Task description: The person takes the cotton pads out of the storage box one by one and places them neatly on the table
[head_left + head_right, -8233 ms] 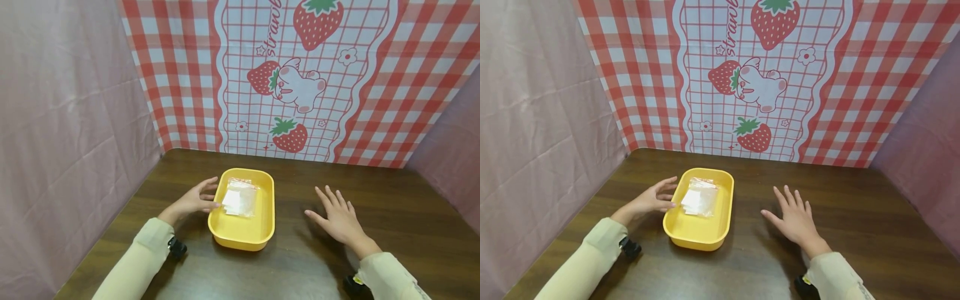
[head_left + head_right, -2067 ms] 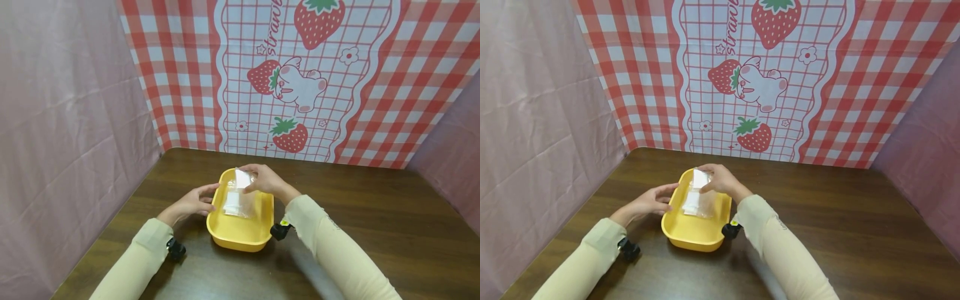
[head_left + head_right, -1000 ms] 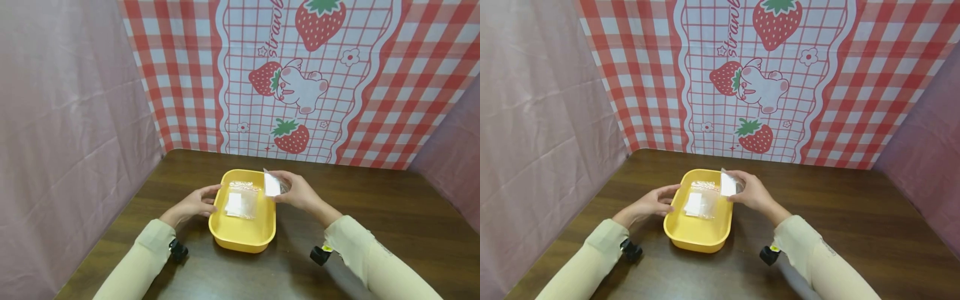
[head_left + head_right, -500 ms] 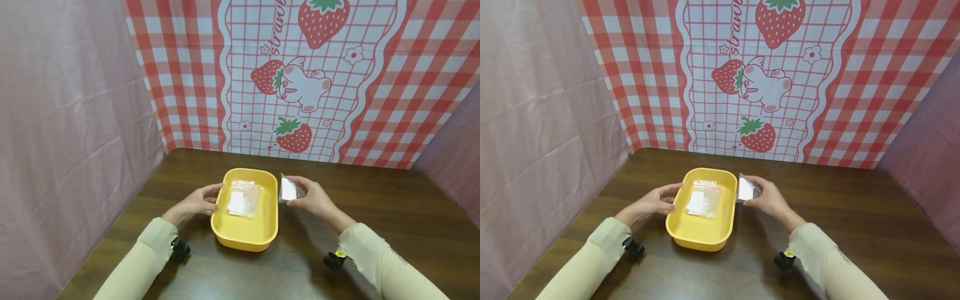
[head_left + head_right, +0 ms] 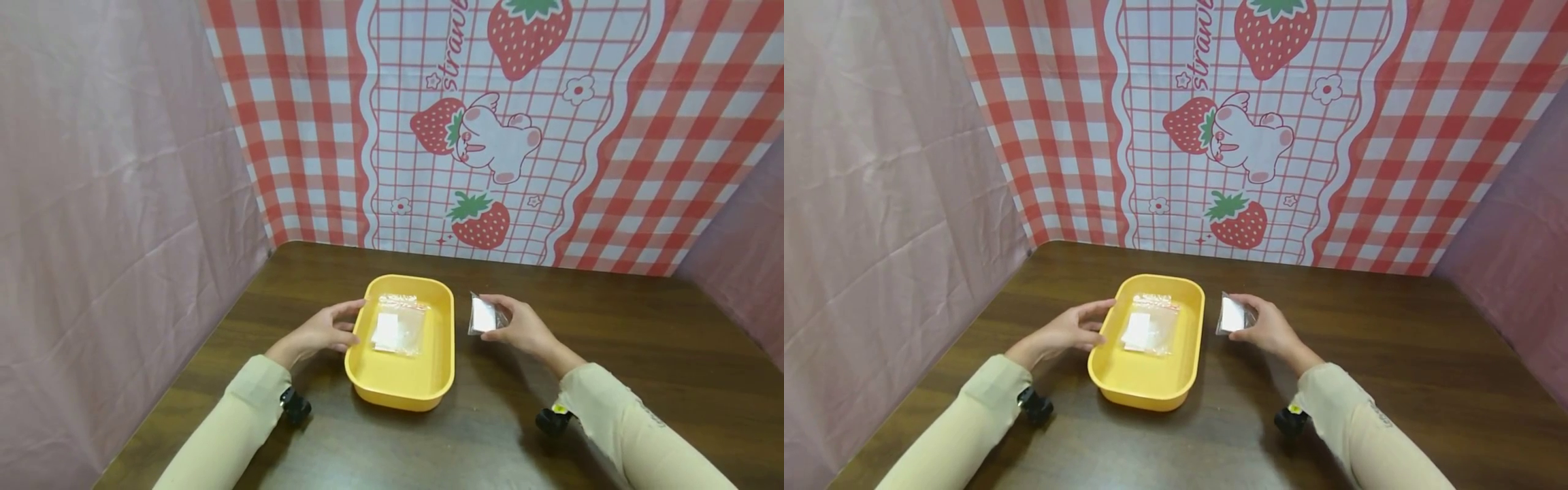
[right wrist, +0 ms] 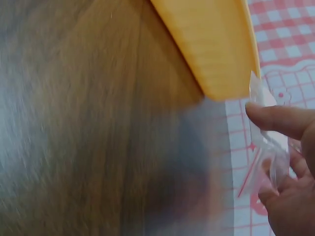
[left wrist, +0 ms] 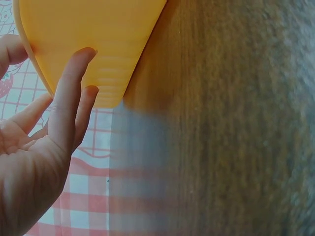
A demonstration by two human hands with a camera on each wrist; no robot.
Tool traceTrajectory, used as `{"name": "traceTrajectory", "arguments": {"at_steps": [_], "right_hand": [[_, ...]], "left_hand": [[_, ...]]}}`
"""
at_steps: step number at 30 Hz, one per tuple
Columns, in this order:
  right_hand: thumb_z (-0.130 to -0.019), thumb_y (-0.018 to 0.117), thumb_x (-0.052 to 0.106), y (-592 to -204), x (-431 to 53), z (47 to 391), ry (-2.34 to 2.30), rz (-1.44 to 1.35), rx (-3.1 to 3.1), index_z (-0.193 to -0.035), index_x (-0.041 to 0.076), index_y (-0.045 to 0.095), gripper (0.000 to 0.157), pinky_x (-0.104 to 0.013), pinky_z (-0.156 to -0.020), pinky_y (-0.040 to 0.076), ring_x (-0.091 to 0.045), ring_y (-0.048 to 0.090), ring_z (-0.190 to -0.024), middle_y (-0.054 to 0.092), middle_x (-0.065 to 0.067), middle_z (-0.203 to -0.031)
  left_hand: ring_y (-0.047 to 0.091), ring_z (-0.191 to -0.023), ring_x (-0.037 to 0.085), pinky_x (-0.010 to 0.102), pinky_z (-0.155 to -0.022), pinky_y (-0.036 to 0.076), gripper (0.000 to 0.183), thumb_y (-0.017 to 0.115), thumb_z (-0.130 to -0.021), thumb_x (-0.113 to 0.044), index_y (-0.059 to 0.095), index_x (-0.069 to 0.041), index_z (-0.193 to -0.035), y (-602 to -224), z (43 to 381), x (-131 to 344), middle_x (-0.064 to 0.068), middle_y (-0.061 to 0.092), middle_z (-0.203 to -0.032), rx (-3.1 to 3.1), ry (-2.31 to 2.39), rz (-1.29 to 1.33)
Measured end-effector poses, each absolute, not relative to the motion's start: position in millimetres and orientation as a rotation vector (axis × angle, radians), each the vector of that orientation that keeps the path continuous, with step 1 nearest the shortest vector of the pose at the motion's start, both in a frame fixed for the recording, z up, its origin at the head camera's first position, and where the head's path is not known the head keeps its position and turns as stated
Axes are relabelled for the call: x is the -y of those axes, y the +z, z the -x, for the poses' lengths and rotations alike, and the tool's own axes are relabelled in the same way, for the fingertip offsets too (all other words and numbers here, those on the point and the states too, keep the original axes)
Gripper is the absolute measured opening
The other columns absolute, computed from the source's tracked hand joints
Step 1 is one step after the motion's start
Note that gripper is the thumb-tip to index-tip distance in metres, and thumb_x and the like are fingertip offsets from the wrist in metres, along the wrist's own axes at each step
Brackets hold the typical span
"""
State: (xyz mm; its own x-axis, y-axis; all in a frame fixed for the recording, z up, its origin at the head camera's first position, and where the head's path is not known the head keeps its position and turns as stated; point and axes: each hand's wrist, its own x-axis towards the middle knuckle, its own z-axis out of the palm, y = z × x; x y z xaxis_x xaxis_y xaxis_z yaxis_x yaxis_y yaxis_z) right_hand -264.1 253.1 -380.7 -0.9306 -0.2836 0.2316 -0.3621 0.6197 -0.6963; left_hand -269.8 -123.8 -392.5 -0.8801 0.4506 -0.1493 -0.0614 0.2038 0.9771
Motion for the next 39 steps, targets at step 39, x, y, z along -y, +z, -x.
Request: {"name": "traceTrajectory", "arguments": {"at_steps": [39], "right_hand": [[-0.067,0.084,0.027,-412,-287,281,0.961,-0.771,3.014,-0.124,-0.002,0.055,0.071,-0.038,-0.077,0.043,-0.024,0.051,-0.089,0.055,-0.023,-0.117]], "left_hand": [[0.050,-0.115,0.033,0.039,-0.074,0.054,0.071,0.065,-0.081,0.003,0.034,-0.010,-0.144,-394,269,126,0.020,0.037,-0.141,-2.093,1.720,-0.383]]}}
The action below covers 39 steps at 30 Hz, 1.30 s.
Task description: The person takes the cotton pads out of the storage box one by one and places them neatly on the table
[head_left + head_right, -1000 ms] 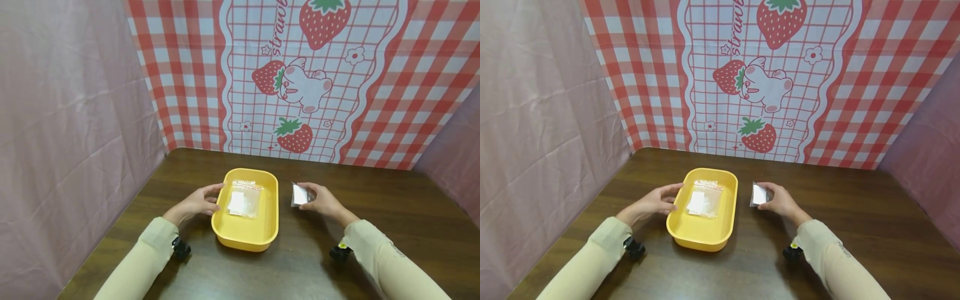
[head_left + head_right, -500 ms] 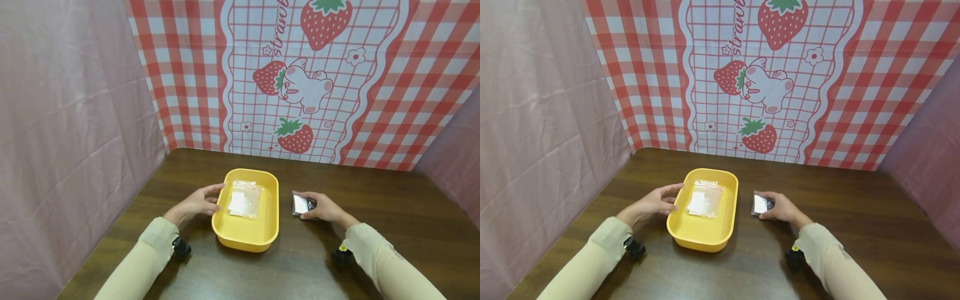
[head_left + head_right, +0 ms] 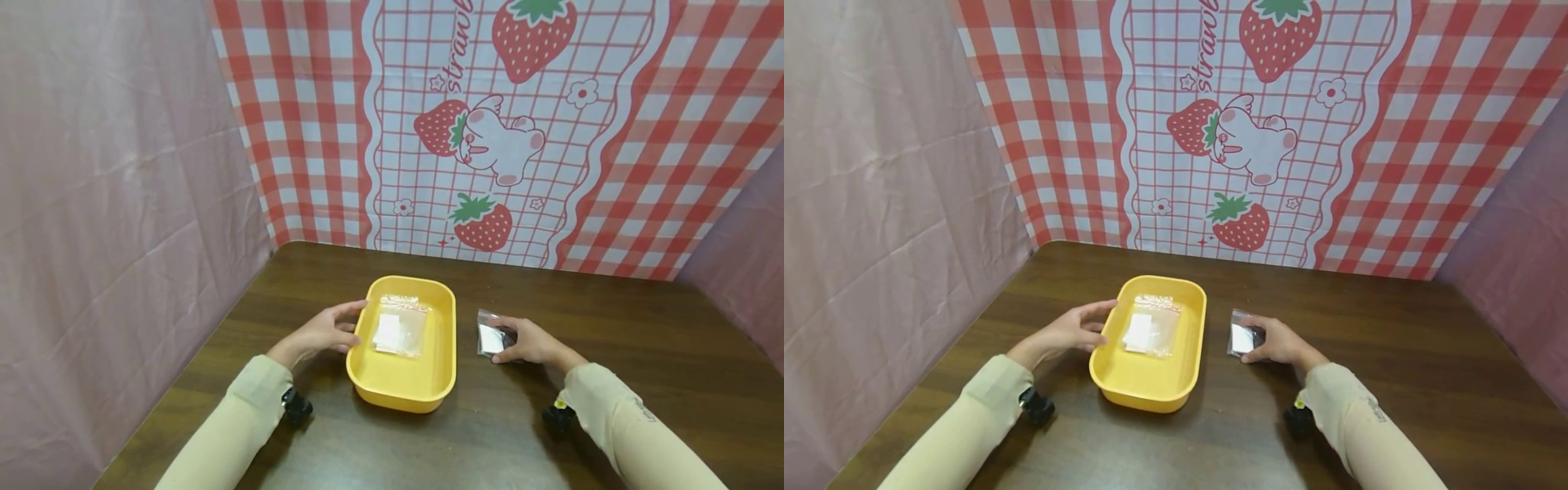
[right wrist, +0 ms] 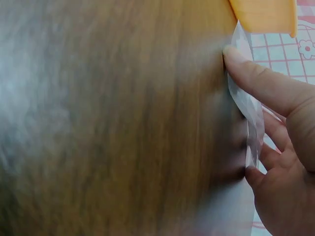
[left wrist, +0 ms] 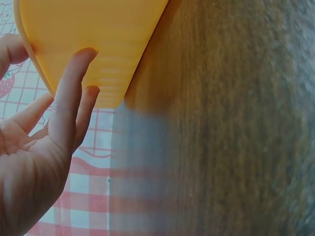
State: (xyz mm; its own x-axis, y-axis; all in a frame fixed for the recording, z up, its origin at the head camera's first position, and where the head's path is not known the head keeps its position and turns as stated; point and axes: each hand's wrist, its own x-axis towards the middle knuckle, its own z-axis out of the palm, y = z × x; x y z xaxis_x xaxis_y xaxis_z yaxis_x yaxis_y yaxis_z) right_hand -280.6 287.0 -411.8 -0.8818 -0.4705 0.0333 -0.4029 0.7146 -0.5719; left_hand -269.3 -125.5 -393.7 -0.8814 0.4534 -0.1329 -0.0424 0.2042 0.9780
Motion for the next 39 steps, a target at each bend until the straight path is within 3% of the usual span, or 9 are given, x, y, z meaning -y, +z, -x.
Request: {"name": "traceTrajectory", "arguments": {"at_steps": [12,21,27,31,39], "right_hand": [[-0.066,0.083,0.033,-414,-296,281,-0.856,0.792,-2.775,-0.129,0.001,0.052,0.078,-0.043,-0.083,0.041,-0.027,0.049,-0.098,0.051,-0.024,-0.125],[-0.069,0.081,0.033,-414,-290,276,-1.044,0.647,-2.897,-0.130,-0.002,0.050,0.077,-0.055,-0.092,0.038,-0.039,0.045,-0.117,0.050,-0.025,-0.128],[-0.073,0.080,0.023,-411,-282,272,-1.269,0.553,-2.905,-0.129,-0.007,0.048,0.071,-0.056,-0.095,0.035,-0.041,0.044,-0.118,0.051,-0.025,-0.128],[-0.076,0.077,0.025,-405,-277,270,-1.387,0.441,-2.867,-0.132,-0.007,0.045,0.072,-0.056,-0.099,0.032,-0.042,0.040,-0.122,0.047,-0.026,-0.132],[-0.081,0.073,0.024,-392,-266,267,-1.520,0.290,-2.799,-0.137,-0.005,0.039,0.071,-0.051,-0.097,0.038,-0.044,0.039,-0.123,0.040,-0.027,-0.137]], "left_hand": [[0.051,-0.114,0.032,0.038,-0.074,0.054,0.071,0.066,-0.081,0.004,0.036,-0.012,-0.143,-393,270,123,0.016,0.037,-0.142,-2.116,1.698,-0.354],[0.051,-0.114,0.033,0.039,-0.073,0.054,0.071,0.065,-0.081,0.005,0.035,-0.010,-0.144,-393,269,123,0.018,0.036,-0.143,-2.107,1.705,-0.374],[0.051,-0.115,0.033,0.039,-0.073,0.054,0.071,0.065,-0.081,0.005,0.035,-0.010,-0.144,-393,269,124,0.017,0.036,-0.143,-2.115,1.703,-0.372],[0.050,-0.115,0.033,0.039,-0.072,0.054,0.071,0.065,-0.081,0.006,0.034,-0.009,-0.144,-393,268,123,0.018,0.036,-0.143,-2.116,1.707,-0.373],[0.052,-0.112,0.032,0.038,-0.072,0.054,0.071,0.065,-0.081,0.006,0.035,-0.010,-0.144,-391,266,123,0.018,0.038,-0.141,-2.112,1.706,-0.368]]}}
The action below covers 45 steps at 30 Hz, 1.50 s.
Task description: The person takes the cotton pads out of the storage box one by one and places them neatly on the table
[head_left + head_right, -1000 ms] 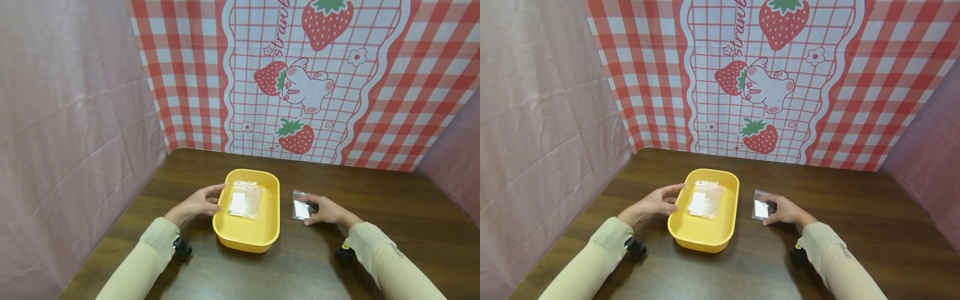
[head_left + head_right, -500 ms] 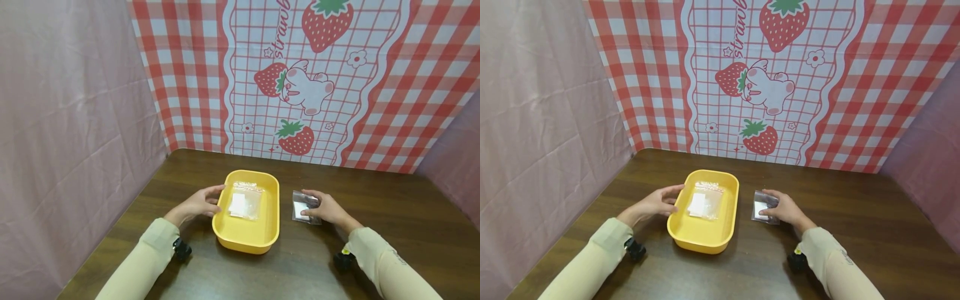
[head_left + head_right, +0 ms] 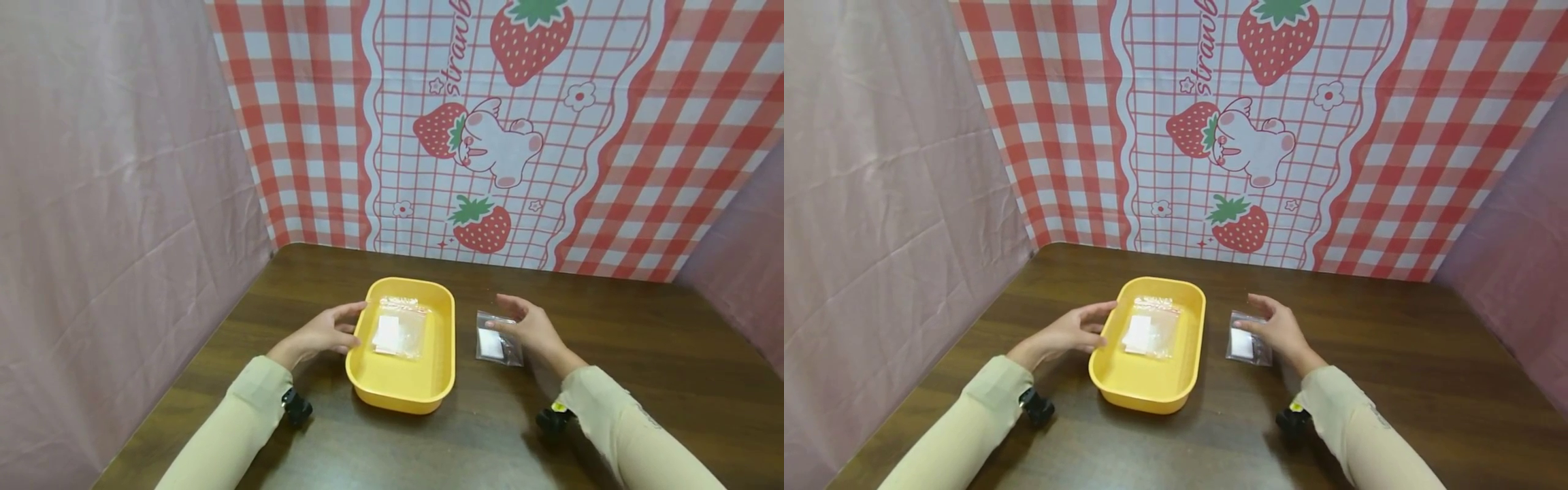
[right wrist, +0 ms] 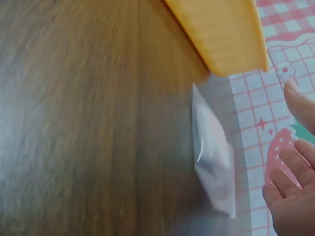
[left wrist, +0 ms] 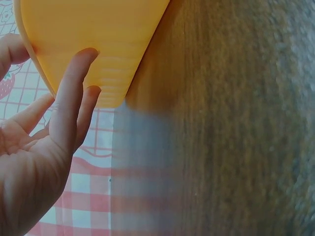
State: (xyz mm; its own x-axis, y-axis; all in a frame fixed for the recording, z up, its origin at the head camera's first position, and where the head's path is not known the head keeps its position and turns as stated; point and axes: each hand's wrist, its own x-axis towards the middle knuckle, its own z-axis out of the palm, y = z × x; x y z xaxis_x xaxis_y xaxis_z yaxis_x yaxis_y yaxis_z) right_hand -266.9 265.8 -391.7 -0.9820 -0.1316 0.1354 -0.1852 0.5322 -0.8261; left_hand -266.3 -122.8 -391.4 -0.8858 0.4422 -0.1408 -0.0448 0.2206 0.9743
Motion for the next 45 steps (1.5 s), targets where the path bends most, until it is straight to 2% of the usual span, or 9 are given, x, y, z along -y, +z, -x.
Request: {"name": "traceTrajectory", "arguments": {"at_steps": [9,23,32,45], "right_hand": [[-0.079,0.074,0.028,-381,-252,270,1.585,-0.245,2.677,-0.138,-0.001,0.040,0.074,-0.046,-0.099,0.036,-0.040,0.037,-0.126,0.041,-0.022,-0.139],[-0.078,0.076,0.025,-363,-223,281,1.646,-0.314,2.623,-0.136,0.000,0.044,0.071,-0.045,-0.099,0.037,-0.036,0.040,-0.125,0.045,-0.020,-0.137],[-0.080,0.074,0.015,-353,-198,286,1.697,-0.369,2.602,-0.134,-0.001,0.045,0.064,-0.045,-0.101,0.035,-0.035,0.040,-0.125,0.045,-0.020,-0.136],[-0.078,0.075,0.017,-342,-165,293,1.749,-0.453,2.597,-0.134,0.001,0.046,0.065,-0.043,-0.103,0.033,-0.032,0.041,-0.126,0.045,-0.018,-0.136]], "left_hand": [[0.051,-0.114,0.033,0.038,-0.072,0.054,0.072,0.064,-0.081,0.006,0.033,-0.008,-0.144,-392,267,123,0.018,0.036,-0.142,-2.108,1.704,-0.389],[0.050,-0.116,0.034,0.039,-0.073,0.054,0.072,0.064,-0.081,0.006,0.033,-0.008,-0.144,-392,267,124,0.018,0.035,-0.143,-2.100,1.712,-0.379],[0.050,-0.115,0.033,0.038,-0.074,0.054,0.072,0.066,-0.080,0.004,0.034,-0.010,-0.144,-391,268,124,0.018,0.036,-0.143,-2.112,1.695,-0.374],[0.051,-0.114,0.031,0.038,-0.073,0.054,0.072,0.066,-0.080,0.004,0.036,-0.010,-0.144,-392,269,124,0.018,0.037,-0.141,-2.120,1.700,-0.359]]}}
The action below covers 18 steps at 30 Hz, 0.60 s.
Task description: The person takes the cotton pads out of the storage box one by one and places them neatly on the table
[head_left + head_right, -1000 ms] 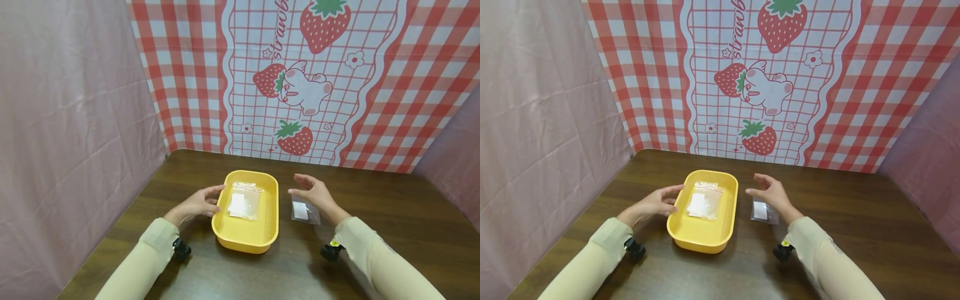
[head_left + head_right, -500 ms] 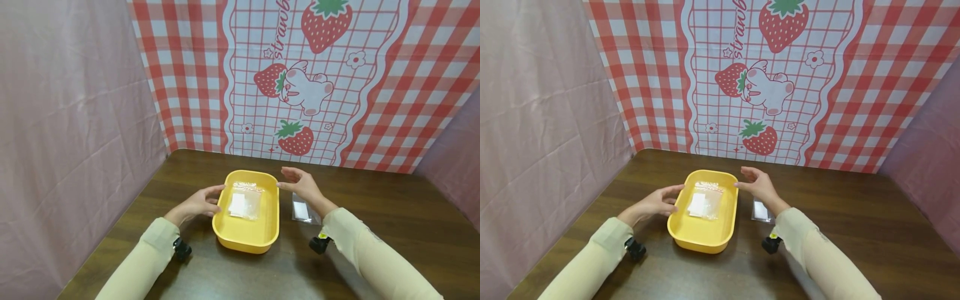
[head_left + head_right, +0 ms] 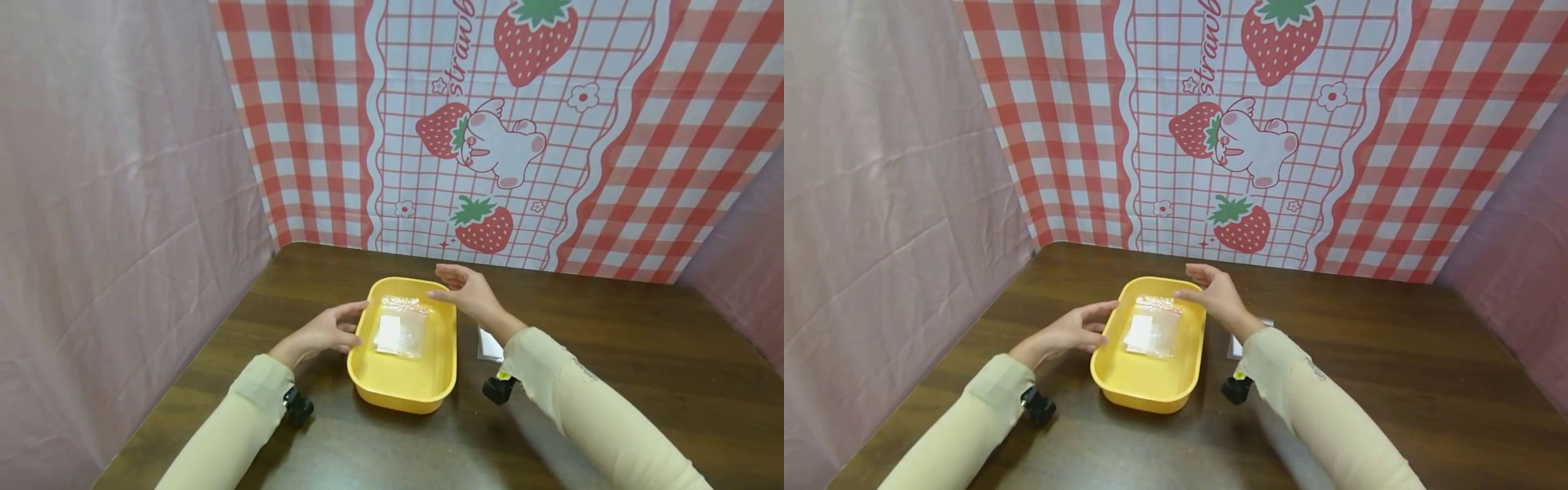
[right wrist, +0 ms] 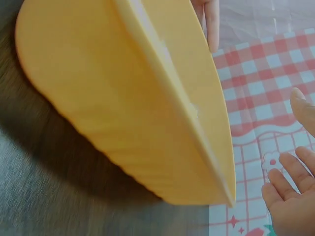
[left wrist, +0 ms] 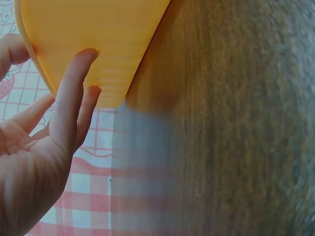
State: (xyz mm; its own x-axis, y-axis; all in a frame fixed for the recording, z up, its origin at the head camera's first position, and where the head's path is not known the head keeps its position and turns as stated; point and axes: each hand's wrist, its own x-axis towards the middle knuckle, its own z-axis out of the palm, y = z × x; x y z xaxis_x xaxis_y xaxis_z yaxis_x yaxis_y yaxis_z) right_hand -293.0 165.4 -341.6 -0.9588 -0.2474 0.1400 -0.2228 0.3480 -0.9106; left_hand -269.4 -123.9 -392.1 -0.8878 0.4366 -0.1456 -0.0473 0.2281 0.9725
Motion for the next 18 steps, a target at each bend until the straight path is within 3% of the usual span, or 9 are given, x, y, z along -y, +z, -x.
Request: {"name": "traceTrajectory", "arguments": {"at_steps": [18], "right_hand": [[-0.078,0.076,0.020,-336,-124,304,-1.732,0.395,-2.534,-0.133,0.008,0.049,0.063,-0.038,-0.099,0.038,-0.026,0.043,-0.124,0.050,-0.009,-0.133]], "left_hand": [[0.052,-0.113,0.031,0.038,-0.074,0.054,0.073,0.065,-0.079,0.005,0.034,-0.009,-0.144,-390,267,125,0.018,0.035,-0.141,-2.119,1.699,-0.368]]}}
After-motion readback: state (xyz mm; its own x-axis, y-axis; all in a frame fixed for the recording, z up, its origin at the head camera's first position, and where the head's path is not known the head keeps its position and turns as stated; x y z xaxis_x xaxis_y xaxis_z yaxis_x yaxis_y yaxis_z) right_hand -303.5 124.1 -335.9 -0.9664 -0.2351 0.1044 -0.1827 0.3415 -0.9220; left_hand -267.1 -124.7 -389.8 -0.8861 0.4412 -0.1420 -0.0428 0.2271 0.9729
